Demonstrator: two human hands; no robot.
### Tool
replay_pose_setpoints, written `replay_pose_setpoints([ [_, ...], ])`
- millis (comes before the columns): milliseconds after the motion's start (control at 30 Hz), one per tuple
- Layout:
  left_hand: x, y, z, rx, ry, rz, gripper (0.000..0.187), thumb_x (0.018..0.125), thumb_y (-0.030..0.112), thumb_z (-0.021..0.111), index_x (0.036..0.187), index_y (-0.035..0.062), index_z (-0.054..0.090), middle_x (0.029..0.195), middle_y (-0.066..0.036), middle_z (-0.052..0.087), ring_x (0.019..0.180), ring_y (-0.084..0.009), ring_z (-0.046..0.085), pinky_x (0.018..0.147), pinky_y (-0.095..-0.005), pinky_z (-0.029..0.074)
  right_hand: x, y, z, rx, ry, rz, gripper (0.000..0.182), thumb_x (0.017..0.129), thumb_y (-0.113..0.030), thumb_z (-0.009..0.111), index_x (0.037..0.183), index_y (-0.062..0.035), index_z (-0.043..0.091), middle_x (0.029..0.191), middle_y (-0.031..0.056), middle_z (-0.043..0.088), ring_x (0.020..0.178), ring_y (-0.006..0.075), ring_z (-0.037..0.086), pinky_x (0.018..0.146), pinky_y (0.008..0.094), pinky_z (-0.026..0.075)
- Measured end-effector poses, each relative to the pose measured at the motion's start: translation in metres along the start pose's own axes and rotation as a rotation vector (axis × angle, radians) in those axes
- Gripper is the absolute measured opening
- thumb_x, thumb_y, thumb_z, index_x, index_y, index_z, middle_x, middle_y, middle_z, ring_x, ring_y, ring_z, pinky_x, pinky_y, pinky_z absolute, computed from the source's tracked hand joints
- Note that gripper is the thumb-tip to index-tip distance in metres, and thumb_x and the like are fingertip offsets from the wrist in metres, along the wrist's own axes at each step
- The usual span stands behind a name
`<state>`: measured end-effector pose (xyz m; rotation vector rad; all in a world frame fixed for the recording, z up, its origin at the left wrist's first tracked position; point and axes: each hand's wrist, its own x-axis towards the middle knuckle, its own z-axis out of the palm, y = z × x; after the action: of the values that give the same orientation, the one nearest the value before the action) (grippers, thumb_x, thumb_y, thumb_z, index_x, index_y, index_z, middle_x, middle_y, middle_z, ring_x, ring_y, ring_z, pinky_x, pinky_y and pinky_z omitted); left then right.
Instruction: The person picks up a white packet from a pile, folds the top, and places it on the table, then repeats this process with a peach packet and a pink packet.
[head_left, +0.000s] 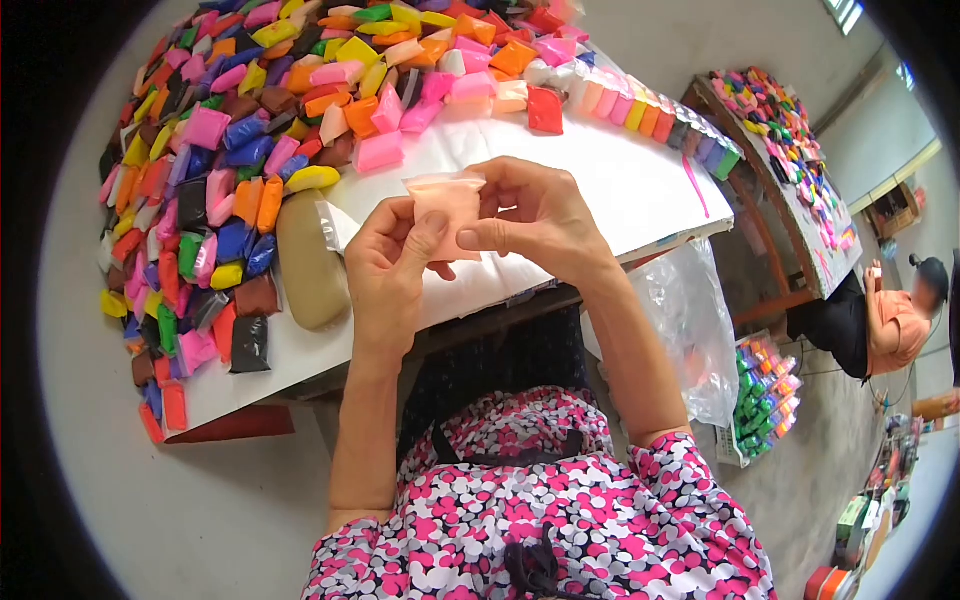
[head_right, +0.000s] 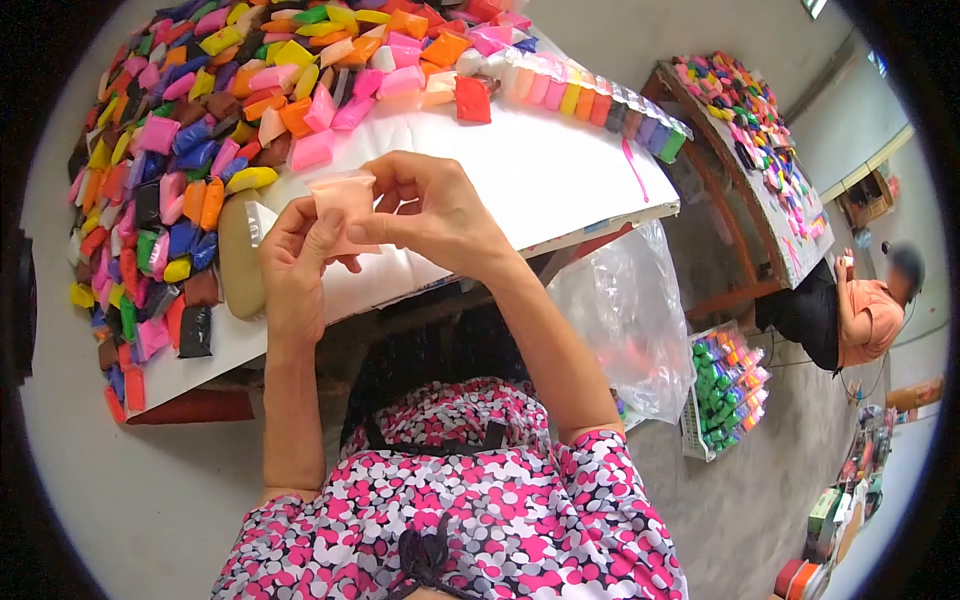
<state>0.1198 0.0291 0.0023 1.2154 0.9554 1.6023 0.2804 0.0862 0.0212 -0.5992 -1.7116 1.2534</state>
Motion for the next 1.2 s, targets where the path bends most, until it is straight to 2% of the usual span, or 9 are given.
replay_pose_setpoints([
  [333,0.000,-0.003,0.004,-0.025,0.063,0.002,0.021,0.096,0.020,0.059,0.101,-0.0003,0.061,0.083,-0.001,0.063,0.069,-0.0038,0.055,0.056,-0.0187,0.043,-0.001,0.014,0.007,-0.006,0.067,0.082,0.021,0.090,-0.016,0.065,0.080,0.0020,0.063,0.062,0.0006,0.058,0.055,0.0043,0.052,0.047,0.0199,0.040],
  [533,0.007,-0.012,-0.006,-0.009,0.099,-0.019,0.018,0.095,0.017,0.059,0.089,0.0021,0.066,0.073,0.004,0.059,0.063,-0.0007,0.050,0.055,-0.0175,0.039,0.004,0.019,0.009,0.050,0.123,0.110,0.023,0.092,-0.019,0.061,0.078,-0.0012,0.063,0.060,-0.0018,0.056,0.054,0.0039,0.051,0.047,0.0215,0.040],
  [633,0.006,-0.012,-0.004,-0.006,0.147,-0.048,0.018,0.095,0.016,0.059,0.087,0.0024,0.067,0.072,0.005,0.057,0.061,-0.0001,0.047,0.054,-0.0174,0.037,0.007,0.026,0.012,-0.113,0.188,-0.050,0.028,0.093,-0.022,0.060,0.075,-0.0005,0.061,0.059,0.0027,0.058,0.051,0.0086,0.052,0.047,0.0270,0.041],
  [733,0.006,-0.011,0.002,0.023,0.227,-0.022,0.021,0.095,0.016,0.057,0.082,0.0022,0.066,0.056,0.007,0.045,0.047,0.0006,0.034,0.042,-0.0189,0.024,0.013,0.041,0.008,-0.630,0.425,-0.319,0.034,0.096,-0.024,0.057,0.073,0.0013,0.058,0.063,0.0018,0.056,0.054,0.0074,0.050,0.050,0.0245,0.040],
  [833,0.006,-0.013,0.002,0.056,0.241,-0.003,0.022,0.095,0.016,0.057,0.080,0.0019,0.065,0.055,0.007,0.045,0.046,0.0007,0.033,0.041,-0.0192,0.023,0.009,0.033,0.001,-0.456,0.399,-0.098,0.032,0.096,-0.022,0.058,0.073,0.0018,0.057,0.062,0.0041,0.056,0.053,0.0083,0.048,0.051,0.0257,0.040],
  [933,0.006,-0.014,0.004,0.005,0.267,-0.040,0.023,0.095,0.016,0.057,0.078,0.0023,0.065,0.055,0.007,0.044,0.045,0.0008,0.032,0.040,-0.0193,0.022,0.006,0.027,0.002,-0.391,0.341,-0.013,0.024,0.091,-0.015,0.061,0.074,0.0024,0.059,0.063,0.0109,0.060,0.057,0.0156,0.058,0.052,0.0333,0.041],
  [1033,0.008,-0.018,0.005,-0.053,0.279,-0.041,0.025,0.095,0.016,0.057,0.075,0.0037,0.064,0.055,0.007,0.044,0.045,0.0007,0.032,0.039,-0.0196,0.021,0.002,0.028,0.002,-0.250,0.286,-0.015,0.016,0.088,-0.010,0.063,0.078,0.0019,0.062,0.064,0.0051,0.061,0.065,0.0115,0.061,0.055,0.0289,0.044],
  [1133,0.010,-0.021,0.002,-0.076,0.297,-0.037,0.027,0.095,0.015,0.057,0.070,0.0049,0.062,0.054,0.008,0.043,0.044,0.0005,0.031,0.039,-0.0200,0.020,-0.010,0.014,-0.004,0.329,0.042,-0.025,0.010,0.085,-0.007,0.066,0.082,0.0017,0.065,0.066,0.0002,0.060,0.069,0.0083,0.061,0.058,0.0237,0.047],
  [1200,0.011,-0.023,0.001,-0.071,0.315,-0.041,0.029,0.095,0.015,0.057,0.068,0.0053,0.060,0.055,0.008,0.043,0.044,0.0004,0.031,0.039,-0.0202,0.020,-0.018,-0.001,-0.011,0.347,-0.014,0.065,0.012,0.086,-0.010,0.066,0.083,0.0012,0.066,0.069,0.0002,0.062,0.071,0.0077,0.061,0.062,0.0210,0.048],
])
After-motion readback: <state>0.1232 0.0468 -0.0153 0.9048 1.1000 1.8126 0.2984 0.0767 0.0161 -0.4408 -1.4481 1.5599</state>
